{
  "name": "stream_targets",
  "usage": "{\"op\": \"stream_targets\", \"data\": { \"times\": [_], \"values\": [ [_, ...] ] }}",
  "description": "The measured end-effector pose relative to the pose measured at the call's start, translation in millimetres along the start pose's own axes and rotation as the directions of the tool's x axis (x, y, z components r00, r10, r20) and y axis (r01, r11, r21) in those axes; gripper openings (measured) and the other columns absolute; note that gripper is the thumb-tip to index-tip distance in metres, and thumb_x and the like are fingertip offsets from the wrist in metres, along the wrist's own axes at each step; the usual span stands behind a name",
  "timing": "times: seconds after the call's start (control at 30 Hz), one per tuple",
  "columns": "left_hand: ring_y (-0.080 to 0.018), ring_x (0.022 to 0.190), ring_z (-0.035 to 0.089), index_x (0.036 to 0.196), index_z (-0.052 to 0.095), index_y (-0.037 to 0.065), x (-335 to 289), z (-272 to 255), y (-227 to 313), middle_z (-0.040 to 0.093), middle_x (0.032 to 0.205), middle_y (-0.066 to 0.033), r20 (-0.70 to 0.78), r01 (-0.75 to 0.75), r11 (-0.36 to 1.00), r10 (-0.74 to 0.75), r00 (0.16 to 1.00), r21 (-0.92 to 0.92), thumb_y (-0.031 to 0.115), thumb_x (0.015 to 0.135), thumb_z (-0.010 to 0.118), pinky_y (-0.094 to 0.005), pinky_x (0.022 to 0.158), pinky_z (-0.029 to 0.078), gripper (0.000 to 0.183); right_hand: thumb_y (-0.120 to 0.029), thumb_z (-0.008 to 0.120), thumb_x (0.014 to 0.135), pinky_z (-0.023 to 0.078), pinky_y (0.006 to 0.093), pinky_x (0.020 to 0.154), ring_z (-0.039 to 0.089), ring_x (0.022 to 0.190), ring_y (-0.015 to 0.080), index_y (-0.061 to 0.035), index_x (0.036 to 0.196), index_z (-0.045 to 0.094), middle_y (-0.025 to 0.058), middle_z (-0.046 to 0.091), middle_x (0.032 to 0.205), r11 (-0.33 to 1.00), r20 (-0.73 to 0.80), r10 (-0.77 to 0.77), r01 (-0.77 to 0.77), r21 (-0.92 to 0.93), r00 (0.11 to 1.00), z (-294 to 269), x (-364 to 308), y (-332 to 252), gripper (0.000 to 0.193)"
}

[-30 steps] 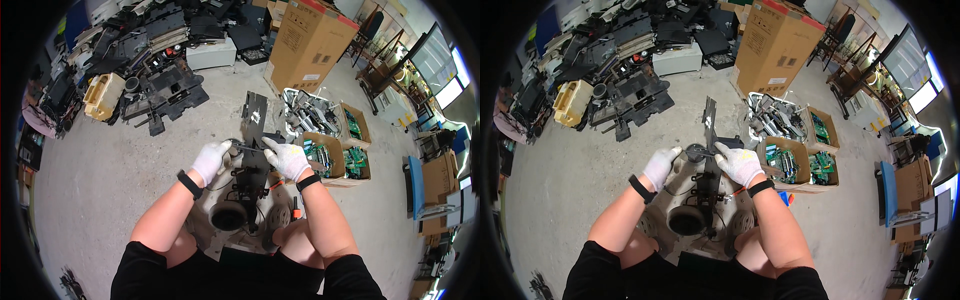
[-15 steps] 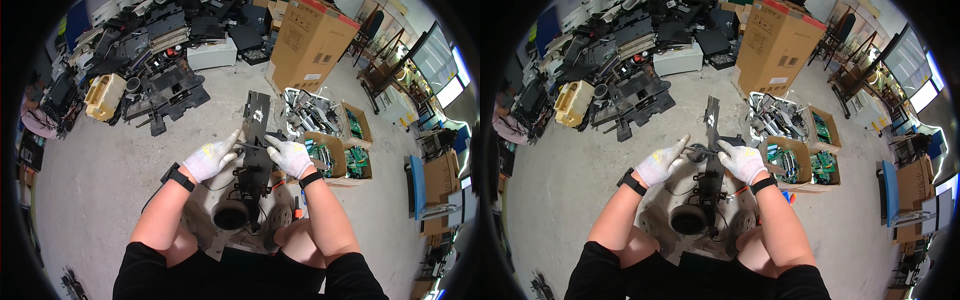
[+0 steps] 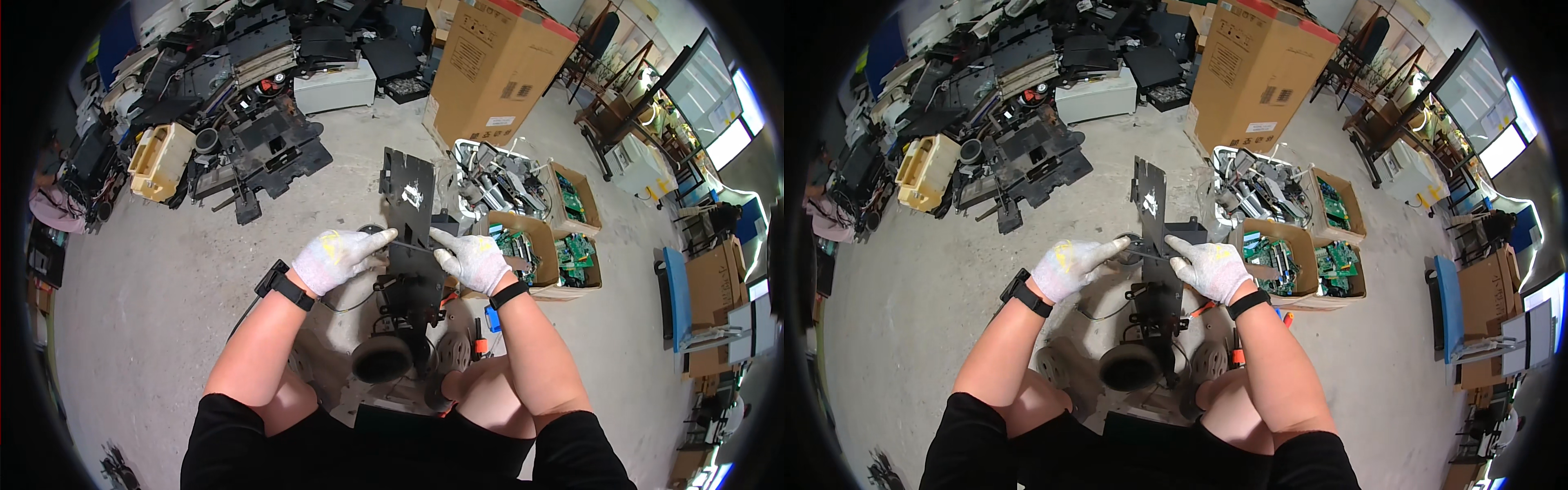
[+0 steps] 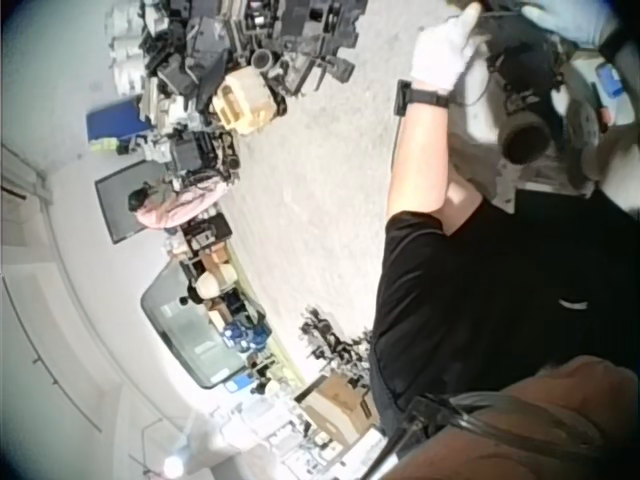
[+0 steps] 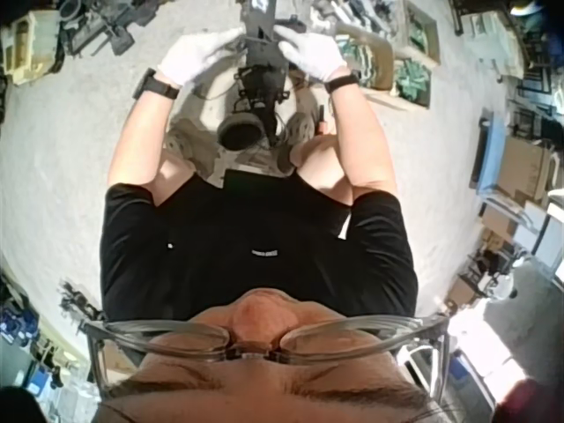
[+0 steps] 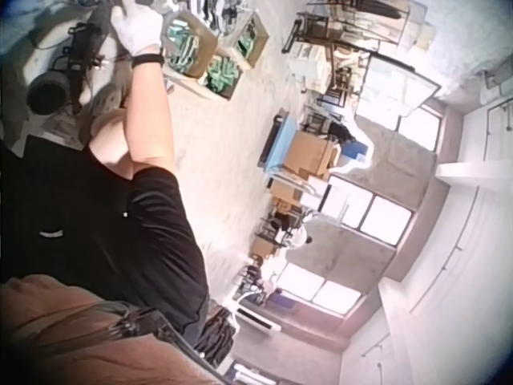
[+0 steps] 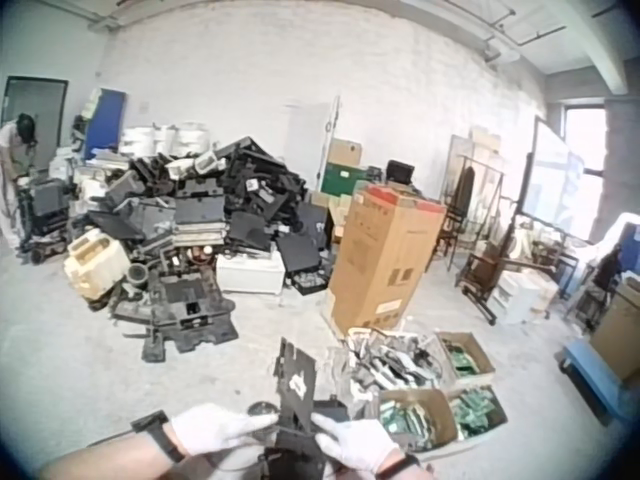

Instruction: Disassembling a large plastic and metal electronic component using manual tools.

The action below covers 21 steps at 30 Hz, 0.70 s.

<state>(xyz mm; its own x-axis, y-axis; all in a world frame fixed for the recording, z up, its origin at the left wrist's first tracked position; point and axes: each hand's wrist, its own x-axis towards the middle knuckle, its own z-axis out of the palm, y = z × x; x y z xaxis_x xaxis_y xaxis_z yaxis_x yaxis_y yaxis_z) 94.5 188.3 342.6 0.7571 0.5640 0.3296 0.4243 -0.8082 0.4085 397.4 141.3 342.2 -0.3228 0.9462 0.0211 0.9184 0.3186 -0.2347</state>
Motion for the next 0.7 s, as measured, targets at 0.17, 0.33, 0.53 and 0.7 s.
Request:
{"op": "stream_targets", "data": {
  "times": [0.17,0.33,0.53,0.7],
  "values": [
    [-0.0357,0.085,0.067,0.131,0.065,0.011,-3,9,-19,0.068,0.089,-0.0122,-0.085,-0.098,0.984,0.111,0.99,0.147,0.018,0.08,0.073,-0.0442,0.072,0.054,0.053,-0.043,0.052,0.099,0.056,0.0476,0.074,0.071,0.084,0.0348,-0.0179,0.139,0.062,0.0141,0.074,0.088,0.999,-0.017,-0.034,0.033,-0.013,0.999,2,-3,3,0.049],
    [-0.0354,0.087,0.066,0.131,0.066,0.012,3,9,-14,0.067,0.09,-0.0112,-0.128,-0.005,0.991,0.022,0.991,0.132,0.027,0.078,0.075,-0.0443,0.074,0.054,0.055,-0.041,0.053,0.099,0.057,0.0465,0.075,0.072,0.084,0.0336,-0.0183,0.141,0.061,0.0133,0.074,0.089,1.0,-0.015,-0.025,0.025,-0.005,1.0,1,-8,5,0.048],
    [-0.035,0.086,0.067,0.136,0.062,0.011,8,8,-9,0.067,0.093,-0.0118,-0.165,-0.187,0.979,0.199,0.966,0.087,0.025,0.083,0.073,-0.0434,0.075,0.054,0.056,-0.042,0.052,0.099,0.057,0.0459,0.074,0.072,0.083,0.0338,-0.0178,0.142,0.06,0.0135,0.075,0.089,1.0,-0.014,-0.027,0.027,0.016,1.0,2,-7,2,0.049],
    [-0.0376,0.088,0.066,0.14,0.058,0.008,9,6,5,0.067,0.099,-0.0137,-0.087,-0.121,0.991,0.116,0.989,-0.061,0.017,0.092,0.07,-0.0447,0.078,0.055,0.051,-0.042,0.052,0.099,0.057,0.0473,0.077,0.072,0.086,0.0354,-0.019,0.142,0.06,0.0154,0.075,0.092,1.0,0.025,0.004,-0.004,0.009,1.0,-4,-10,3,0.049]
  ]
}}
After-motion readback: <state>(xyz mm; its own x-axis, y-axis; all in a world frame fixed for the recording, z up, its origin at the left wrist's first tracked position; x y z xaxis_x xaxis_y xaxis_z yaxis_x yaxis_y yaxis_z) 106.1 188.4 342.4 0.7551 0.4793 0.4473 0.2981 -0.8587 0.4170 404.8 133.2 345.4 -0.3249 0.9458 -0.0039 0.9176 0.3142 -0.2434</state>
